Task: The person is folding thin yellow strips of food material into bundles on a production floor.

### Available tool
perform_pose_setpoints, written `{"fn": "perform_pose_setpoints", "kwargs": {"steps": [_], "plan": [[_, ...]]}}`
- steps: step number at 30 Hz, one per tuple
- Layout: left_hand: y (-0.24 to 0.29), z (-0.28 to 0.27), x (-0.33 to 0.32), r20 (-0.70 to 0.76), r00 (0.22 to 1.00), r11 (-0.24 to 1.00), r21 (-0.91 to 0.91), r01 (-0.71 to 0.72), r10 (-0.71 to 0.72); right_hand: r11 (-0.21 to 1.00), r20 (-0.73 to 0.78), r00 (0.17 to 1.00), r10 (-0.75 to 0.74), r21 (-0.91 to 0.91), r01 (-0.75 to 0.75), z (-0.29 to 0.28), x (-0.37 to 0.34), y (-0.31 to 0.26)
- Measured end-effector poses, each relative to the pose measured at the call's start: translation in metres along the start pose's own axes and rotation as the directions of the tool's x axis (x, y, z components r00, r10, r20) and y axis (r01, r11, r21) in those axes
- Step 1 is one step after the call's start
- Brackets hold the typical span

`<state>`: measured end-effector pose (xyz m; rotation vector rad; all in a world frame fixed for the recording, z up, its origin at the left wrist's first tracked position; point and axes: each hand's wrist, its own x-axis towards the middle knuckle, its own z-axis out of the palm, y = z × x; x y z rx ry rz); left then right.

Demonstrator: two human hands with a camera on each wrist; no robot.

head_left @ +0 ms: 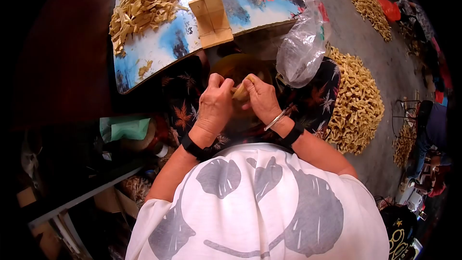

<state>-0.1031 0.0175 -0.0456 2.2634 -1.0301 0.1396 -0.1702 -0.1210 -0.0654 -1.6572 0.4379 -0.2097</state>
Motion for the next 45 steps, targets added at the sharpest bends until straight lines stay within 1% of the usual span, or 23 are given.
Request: {"fn": "perform_pose_setpoints", "kwargs": {"steps": [1, 5, 6, 9, 12, 15, 16, 18, 21, 22, 25, 26, 29, 30, 33, 34, 36, 37, 39, 40, 42, 43, 45], "plan": [[0.000, -0.001, 0.002, -0.044, 0.999, 0.999, 0.031, -0.007, 0.009, 0.960, 0.058, 0.967, 0.248, 0.117, -0.253, 0.000, 0.001, -0.004], [0.001, 0.001, 0.003, -0.125, 0.989, 0.997, -0.014, -0.082, 0.079, 0.959, 0.064, 0.965, 0.254, 0.113, -0.260, 0.009, 0.006, 0.003], [-0.002, 0.002, 0.002, -0.128, 0.988, 0.996, -0.016, -0.086, 0.083, 0.970, 0.041, 0.981, 0.188, 0.147, -0.192, 0.012, 0.009, 0.008], [-0.010, 0.006, 0.000, -0.143, 0.989, 0.999, -0.010, -0.050, 0.048, 0.962, 0.180, 0.965, 0.190, 0.163, -0.220, 0.009, 0.011, 0.014], [-0.011, 0.007, 0.001, -0.131, 0.991, 0.997, -0.069, -0.017, 0.007, 0.992, 0.165, 0.984, -0.071, 0.117, 0.052, 0.015, 0.007, 0.030], [0.000, 0.009, -0.002, -0.111, 0.993, 0.993, -0.114, 0.014, -0.026, 0.993, 0.041, 0.997, -0.060, 0.108, 0.055, 0.019, 0.013, 0.035], [0.002, 0.009, -0.003, -0.106, 0.994, 0.993, -0.119, 0.025, -0.038, 0.972, 0.084, 0.993, 0.083, 0.213, -0.099, 0.018, 0.010, 0.028], [0.001, 0.010, -0.004, -0.106, 0.990, 0.987, -0.145, 0.073, -0.089, 0.832, 0.211, 0.916, 0.340, 0.387, -0.398, 0.013, 0.003, 0.007], [-0.007, 0.012, -0.006, -0.132, 0.985, 0.988, -0.127, 0.090, -0.107, 0.584, 0.531, 0.779, 0.333, 0.532, -0.613, 0.000, 0.001, -0.003], [-0.010, 0.013, -0.005, -0.143, 0.985, 0.990, -0.114, 0.082, -0.098, 0.592, 0.587, 0.750, 0.305, 0.500, -0.632, -0.005, 0.003, -0.009], [-0.027, 0.015, -0.007, 0.002, 0.941, 0.871, -0.377, 0.314, -0.338, 0.657, 0.570, 0.776, 0.270, 0.480, -0.581, -0.006, 0.008, -0.003], [-0.029, 0.016, -0.010, -0.031, 0.927, 0.823, -0.471, 0.317, -0.375, 0.752, 0.440, 0.853, 0.280, 0.452, -0.480, 0.000, 0.009, -0.003], [-0.022, 0.001, -0.010, 0.208, 0.846, 0.543, -0.687, 0.483, -0.491, 0.931, 0.317, 0.931, 0.182, 0.248, -0.267, 0.002, 0.012, 0.003], [-0.010, -0.004, -0.006, 0.193, 0.851, 0.551, -0.688, 0.472, -0.488, 0.966, 0.317, 0.938, 0.138, 0.166, -0.198, 0.004, 0.011, 0.000], [-0.017, 0.002, -0.009, 0.085, 0.896, 0.663, -0.643, 0.384, -0.437, 0.989, 0.284, 0.955, 0.084, 0.090, -0.114, 0.003, 0.007, -0.011], [-0.019, 0.000, -0.007, 0.071, 0.903, 0.705, -0.600, 0.378, -0.423, 0.999, 0.262, 0.964, -0.033, -0.016, 0.039, 0.001, 0.006, -0.011], [-0.026, -0.010, -0.004, 0.046, 0.916, 0.779, -0.509, 0.365, -0.399, 0.916, 0.262, 0.928, -0.267, -0.230, 0.328, -0.006, 0.005, -0.009], [-0.029, -0.014, -0.003, 0.053, 0.892, 0.754, -0.513, 0.410, -0.449, 0.803, 0.252, 0.895, -0.369, -0.398, 0.443, -0.010, 0.005, -0.004], [-0.042, -0.020, -0.004, 0.064, 0.887, 0.737, -0.532, 0.418, -0.457, 0.460, 0.285, 0.782, -0.554, -0.678, 0.573, -0.017, 0.006, 0.006], [-0.043, -0.019, -0.005, 0.102, 0.871, 0.692, -0.566, 0.448, -0.481, 0.422, 0.287, 0.774, -0.564, -0.706, 0.569, -0.018, 0.004, 0.007], [-0.044, -0.019, -0.007, 0.181, 0.834, 0.594, -0.625, 0.507, -0.521, 0.484, 0.285, 0.808, -0.515, -0.682, 0.549, -0.015, 0.001, 0.008], [-0.043, -0.021, -0.006, 0.162, 0.859, 0.628, -0.619, 0.471, -0.485, 0.515, 0.283, 0.825, -0.489, -0.670, 0.535, -0.013, 0.001, 0.008], [-0.039, -0.024, -0.005, 0.128, 0.903, 0.689, -0.606, 0.398, -0.409, 0.663, 0.156, 0.794, -0.587, -0.470, 0.582, -0.004, 0.008, -0.003]]}}
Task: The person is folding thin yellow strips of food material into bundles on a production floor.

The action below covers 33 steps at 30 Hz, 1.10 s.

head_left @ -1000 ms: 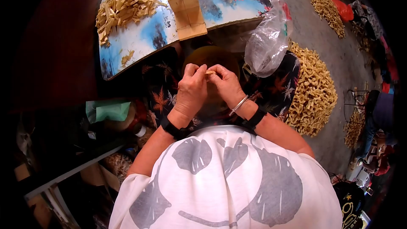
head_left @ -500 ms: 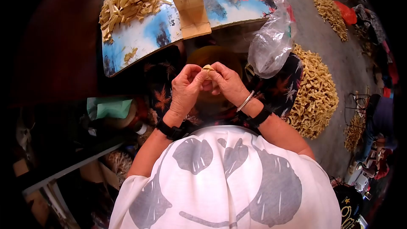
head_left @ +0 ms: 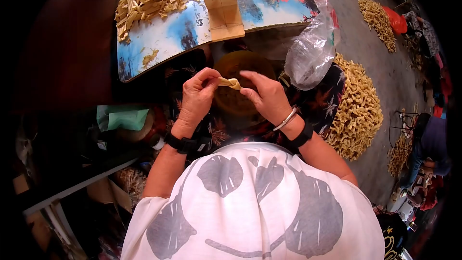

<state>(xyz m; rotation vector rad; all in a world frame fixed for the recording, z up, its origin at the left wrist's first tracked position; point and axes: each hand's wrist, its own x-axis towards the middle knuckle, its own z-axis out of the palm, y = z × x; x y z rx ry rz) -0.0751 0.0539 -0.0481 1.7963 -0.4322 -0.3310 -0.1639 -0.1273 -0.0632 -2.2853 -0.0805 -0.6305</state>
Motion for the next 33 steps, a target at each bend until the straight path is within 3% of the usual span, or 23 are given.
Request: {"fn": "perform_pose_setpoints", "kwargs": {"steps": [2, 3, 4, 5, 6, 8, 9, 12, 16, 19, 23, 24, 28, 29, 30, 33], "plan": [[0.007, -0.001, 0.001, 0.080, 0.995, 0.996, 0.068, -0.059, 0.053, 0.986, 0.031, 0.999, 0.038, 0.163, -0.043, 0.000, 0.008, -0.002], [0.009, -0.001, 0.003, 0.122, 0.989, 0.990, 0.101, -0.093, 0.081, 0.977, 0.138, 0.988, 0.064, 0.194, -0.091, 0.000, 0.011, -0.001], [0.010, 0.001, 0.004, 0.097, 0.994, 0.998, -0.050, -0.040, 0.045, 0.966, 0.243, 0.966, 0.085, 0.219, -0.140, -0.001, 0.015, -0.001], [0.012, 0.008, 0.006, 0.078, 0.997, 0.980, -0.201, 0.009, 0.007, 0.935, 0.266, 0.944, 0.195, 0.239, -0.261, -0.002, 0.018, -0.005], [0.014, 0.013, 0.008, 0.067, 0.997, 0.936, -0.349, 0.054, -0.032, 0.856, 0.275, 0.912, 0.304, 0.341, -0.388, -0.002, 0.021, -0.007], [0.008, 0.021, 0.003, 0.205, 0.966, 0.729, -0.635, 0.256, -0.160, 0.618, 0.327, 0.805, 0.494, 0.519, -0.590, -0.002, 0.027, -0.008], [0.006, 0.022, -0.001, 0.243, 0.955, 0.787, -0.549, 0.282, -0.173, 0.650, 0.260, 0.840, 0.476, 0.540, -0.535, -0.001, 0.028, -0.005], [-0.001, 0.022, -0.006, 0.273, 0.939, 0.866, -0.394, 0.308, -0.209, 0.837, 0.199, 0.902, 0.382, 0.339, -0.429, -0.008, 0.031, 0.003], [0.007, 0.028, -0.009, 0.175, 0.973, 0.944, -0.267, 0.194, -0.151, 0.627, 0.382, 0.832, 0.403, 0.547, -0.555, 0.001, 0.028, 0.014], [0.003, 0.016, -0.006, 0.237, 0.944, 0.916, -0.274, 0.292, -0.230, 0.422, 0.461, 0.757, 0.463, 0.637, -0.646, -0.009, 0.030, 0.012], [0.015, 0.005, 0.004, 0.371, 0.874, 0.820, -0.358, 0.447, -0.315, 0.336, 0.532, 0.699, 0.479, 0.624, -0.705, -0.016, 0.040, 0.008], [0.017, 0.002, 0.010, 0.378, 0.882, 0.837, -0.351, 0.419, -0.282, 0.325, 0.556, 0.684, 0.472, 0.612, -0.722, -0.020, 0.047, 0.007], [0.027, -0.009, 0.050, 0.205, 0.978, 1.000, -0.015, -0.025, 0.028, 0.501, 0.375, 0.821, 0.430, 0.658, -0.563, -0.026, 0.088, 0.013], [0.032, -0.014, 0.063, 0.155, 0.986, 0.996, 0.058, -0.074, 0.065, 0.512, 0.325, 0.841, 0.433, 0.679, -0.526, -0.024, 0.101, 0.020], [0.048, -0.016, 0.075, 0.101, 0.985, 0.968, 0.196, -0.158, 0.141, 0.617, 0.236, 0.880, 0.412, 0.638, -0.460, -0.022, 0.114, 0.023], [0.047, -0.022, 0.118, -0.016, 0.946, 0.897, 0.321, -0.303, 0.325, 0.838, 0.019, 0.942, 0.336, 0.451, -0.308, -0.015, 0.147, 0.019]]}}
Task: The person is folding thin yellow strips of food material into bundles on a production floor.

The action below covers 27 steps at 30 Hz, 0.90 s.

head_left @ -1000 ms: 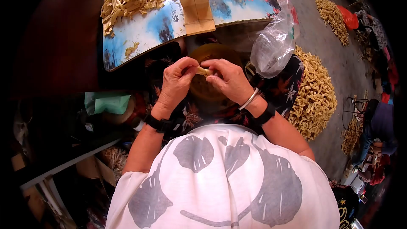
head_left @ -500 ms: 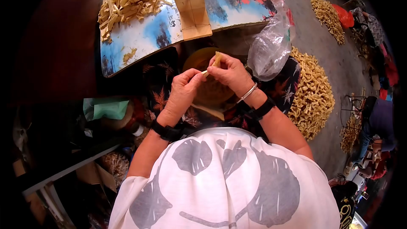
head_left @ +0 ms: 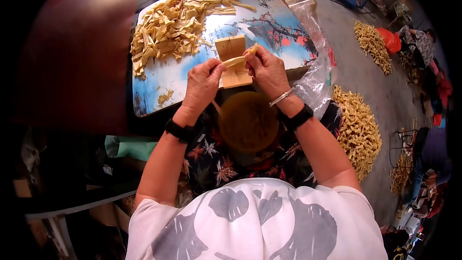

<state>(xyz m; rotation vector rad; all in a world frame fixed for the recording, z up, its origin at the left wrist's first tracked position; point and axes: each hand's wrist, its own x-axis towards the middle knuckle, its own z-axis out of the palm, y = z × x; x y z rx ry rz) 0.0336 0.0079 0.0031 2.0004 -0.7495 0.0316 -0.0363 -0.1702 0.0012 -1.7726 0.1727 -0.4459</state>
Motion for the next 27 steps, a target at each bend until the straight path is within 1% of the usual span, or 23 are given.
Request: {"fn": "perform_pose_setpoints", "kwargs": {"steps": [1, 3, 4, 7, 8, 11, 12, 13, 14, 15, 16, 17, 18, 21, 22, 23, 24, 25, 26, 27], "plan": [[-0.003, 0.002, 0.011, -0.029, 1.000, 1.000, 0.021, -0.003, 0.004, 0.994, -0.057, 0.995, -0.078, -0.086, 0.073, 0.004, 0.009, 0.001], [-0.010, 0.007, 0.033, -0.086, 0.996, 0.998, 0.060, -0.008, 0.013, 0.944, -0.152, 0.958, -0.242, -0.266, 0.196, 0.011, 0.029, 0.015], [-0.021, 0.013, 0.038, -0.107, 0.994, 1.000, 0.026, 0.000, 0.003, 0.915, -0.138, 0.946, -0.294, -0.326, 0.237, 0.013, 0.034, 0.022], [-0.038, 0.028, 0.038, -0.103, 0.989, 0.994, 0.019, 0.105, -0.102, 0.791, -0.025, 0.957, -0.289, -0.570, 0.224, 0.016, 0.035, 0.036], [-0.046, 0.029, 0.040, -0.127, 0.979, 0.986, -0.077, 0.150, -0.159, 0.800, -0.061, 0.933, -0.353, -0.537, 0.268, 0.016, 0.034, 0.040], [-0.035, 0.018, 0.037, -0.081, 0.955, 0.957, -0.081, 0.279, -0.285, 0.794, -0.006, 0.950, -0.313, -0.551, 0.258, 0.004, 0.030, 0.042], [-0.029, 0.012, 0.033, -0.029, 0.936, 0.929, -0.141, 0.343, -0.350, 0.838, 0.011, 0.968, -0.252, -0.498, 0.224, -0.001, 0.026, 0.039], [-0.025, 0.009, 0.027, 0.035, 0.927, 0.870, -0.334, 0.363, -0.374, 0.877, 0.032, 0.982, -0.188, -0.444, 0.183, -0.007, 0.019, 0.031], [-0.022, 0.005, 0.018, 0.103, 0.917, 0.771, -0.512, 0.380, -0.384, 0.911, 0.056, 0.991, -0.124, -0.389, 0.136, -0.013, 0.009, 0.024], [-0.020, 0.002, 0.009, 0.174, 0.908, 0.636, -0.664, 0.394, -0.382, 0.921, 0.103, 0.990, -0.093, -0.368, 0.125, -0.019, -0.003, 0.017], [-0.017, -0.002, 0.002, 0.200, 0.911, 0.651, -0.645, 0.400, -0.361, 0.932, 0.151, 0.987, -0.059, -0.346, 0.109, -0.024, -0.018, 0.010], [-0.014, -0.001, -0.008, 0.180, 0.921, 0.654, -0.658, 0.373, -0.345, 0.942, 0.203, 0.979, -0.026, -0.322, 0.092, -0.027, -0.030, 0.008], [-0.009, 0.003, -0.018, 0.160, 0.931, 0.657, -0.670, 0.346, -0.327, 0.953, 0.230, 0.973, -0.032, -0.287, 0.099, -0.027, -0.041, 0.022], [0.016, 0.019, -0.048, 0.114, 0.950, 0.676, -0.678, 0.289, -0.291, 0.951, 0.170, 0.980, 0.100, -0.306, -0.044, -0.017, -0.067, -0.015], [0.017, 0.029, -0.058, 0.077, 0.961, 0.721, -0.645, 0.252, -0.267, 0.946, 0.170, 0.975, 0.145, -0.313, -0.086, -0.012, -0.070, -0.020], [0.018, 0.039, -0.068, 0.041, 0.969, 0.764, -0.608, 0.216, -0.242, 0.961, 0.129, 0.991, 0.039, -0.275, -0.002, -0.005, -0.073, -0.016], [0.028, 0.044, -0.075, 0.020, 0.983, 0.842, -0.513, 0.165, -0.181, 0.967, 0.085, 0.994, -0.067, -0.240, 0.086, 0.003, -0.076, -0.005], [0.022, 0.050, -0.083, -0.009, 0.989, 0.909, -0.397, 0.131, -0.146, 0.963, 0.038, 0.985, -0.170, -0.208, 0.174, 0.010, -0.078, 0.007], [0.018, 0.055, -0.090, -0.090, 0.983, 0.923, -0.367, 0.118, -0.162, 0.930, -0.020, 0.955, -0.296, -0.233, 0.283, 0.015, -0.080, 0.020], [0.017, 0.059, -0.096, -0.176, 0.969, 0.936, -0.336, 0.106, -0.173, 0.956, -0.020, 0.974, -0.225, -0.196, 0.217, 0.014, -0.085, 0.017]]}}
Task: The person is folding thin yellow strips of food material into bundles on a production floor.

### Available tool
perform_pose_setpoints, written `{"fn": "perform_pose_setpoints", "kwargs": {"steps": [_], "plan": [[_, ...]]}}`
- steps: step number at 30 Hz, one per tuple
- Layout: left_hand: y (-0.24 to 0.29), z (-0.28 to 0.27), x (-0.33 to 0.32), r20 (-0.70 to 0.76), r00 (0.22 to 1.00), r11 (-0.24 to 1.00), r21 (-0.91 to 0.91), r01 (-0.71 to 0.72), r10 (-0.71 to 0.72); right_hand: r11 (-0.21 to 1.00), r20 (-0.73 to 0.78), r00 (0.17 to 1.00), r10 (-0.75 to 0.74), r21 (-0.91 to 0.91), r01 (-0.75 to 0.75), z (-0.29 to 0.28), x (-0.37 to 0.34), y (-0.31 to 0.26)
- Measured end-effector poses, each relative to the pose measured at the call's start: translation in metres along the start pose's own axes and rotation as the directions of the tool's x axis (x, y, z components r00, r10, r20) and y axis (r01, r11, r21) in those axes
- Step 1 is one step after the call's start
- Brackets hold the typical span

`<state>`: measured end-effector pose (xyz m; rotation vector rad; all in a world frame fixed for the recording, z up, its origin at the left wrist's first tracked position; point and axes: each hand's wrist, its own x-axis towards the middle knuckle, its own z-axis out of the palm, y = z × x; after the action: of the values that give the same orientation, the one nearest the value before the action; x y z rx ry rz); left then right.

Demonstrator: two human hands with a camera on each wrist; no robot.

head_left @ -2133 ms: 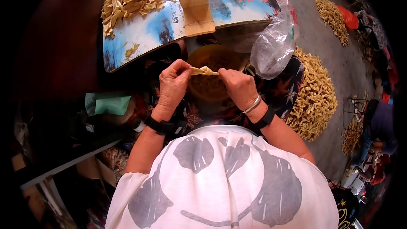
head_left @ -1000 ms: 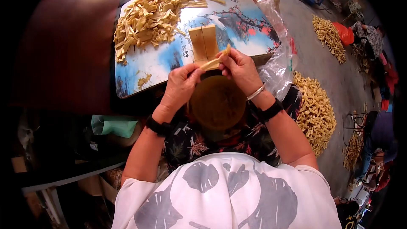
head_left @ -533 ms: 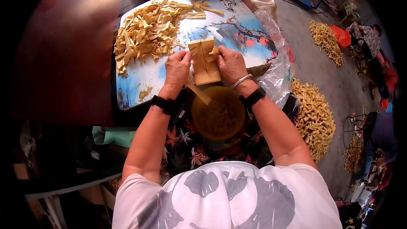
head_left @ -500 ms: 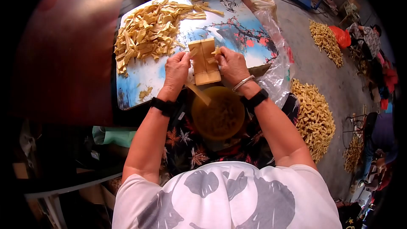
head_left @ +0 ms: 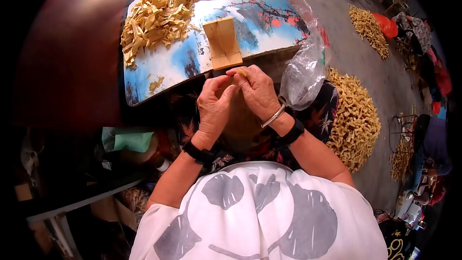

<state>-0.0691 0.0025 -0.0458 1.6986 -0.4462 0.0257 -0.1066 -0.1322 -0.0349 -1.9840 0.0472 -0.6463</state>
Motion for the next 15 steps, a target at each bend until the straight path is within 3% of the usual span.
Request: {"fn": "perform_pose_setpoints", "kwargs": {"steps": [1, 2, 3, 6, 7, 10, 11, 12, 13, 14, 15], "plan": [[-0.006, -0.006, -0.005, 0.062, 0.962, 0.956, -0.115, 0.271, -0.266, 0.997, 0.017, 0.998, 0.068, 0.035, -0.069, -0.005, -0.004, -0.007], [-0.012, -0.016, -0.011, 0.152, 0.852, 0.827, -0.207, 0.523, -0.501, 0.988, 0.035, 0.990, 0.136, 0.068, -0.138, -0.008, -0.008, -0.012], [-0.011, -0.021, -0.015, 0.261, 0.679, 0.624, -0.269, 0.734, -0.686, 0.990, 0.042, 0.991, 0.128, 0.059, -0.130, -0.009, -0.015, -0.011], [-0.001, -0.024, -0.027, 0.654, 0.360, 0.043, -0.448, 0.893, -0.665, 0.999, 0.170, 0.985, 0.017, 0.030, -0.023, -0.011, -0.045, -0.018], [-0.009, -0.020, -0.034, 0.642, 0.464, 0.037, -0.562, 0.826, -0.611, 0.996, 0.213, 0.977, -0.008, 0.084, -0.010, -0.010, -0.055, -0.021], [-0.023, -0.015, -0.035, 0.569, 0.563, 0.372, -0.424, 0.826, -0.599, 0.990, 0.259, 0.965, -0.035, 0.138, -0.001, -0.012, -0.078, -0.018], [-0.039, -0.012, -0.036, 0.521, 0.582, 0.463, -0.353, 0.813, -0.625, 0.996, 0.264, 0.964, 0.010, 0.082, -0.032, -0.015, -0.081, -0.017], [-0.034, -0.012, -0.036, 0.464, 0.680, 0.739, -0.078, 0.669, -0.568, 0.999, 0.221, 0.974, -0.049, 0.012, 0.047, -0.019, -0.080, -0.015], [-0.027, -0.013, -0.035, 0.442, 0.762, 0.881, 0.222, 0.418, -0.473, 0.991, 0.181, 0.977, -0.111, -0.060, 0.123, -0.021, -0.076, -0.012], [-0.023, -0.013, -0.035, 0.461, 0.812, 0.865, 0.492, 0.101, -0.357, 0.972, 0.145, 0.974, -0.174, -0.136, 0.194, -0.023, -0.072, -0.008], [-0.024, -0.013, -0.037, 0.512, 0.858, 0.856, 0.464, -0.229, -0.048, 0.928, 0.158, 0.945, -0.288, -0.198, 0.316, -0.023, -0.070, -0.002]]}}
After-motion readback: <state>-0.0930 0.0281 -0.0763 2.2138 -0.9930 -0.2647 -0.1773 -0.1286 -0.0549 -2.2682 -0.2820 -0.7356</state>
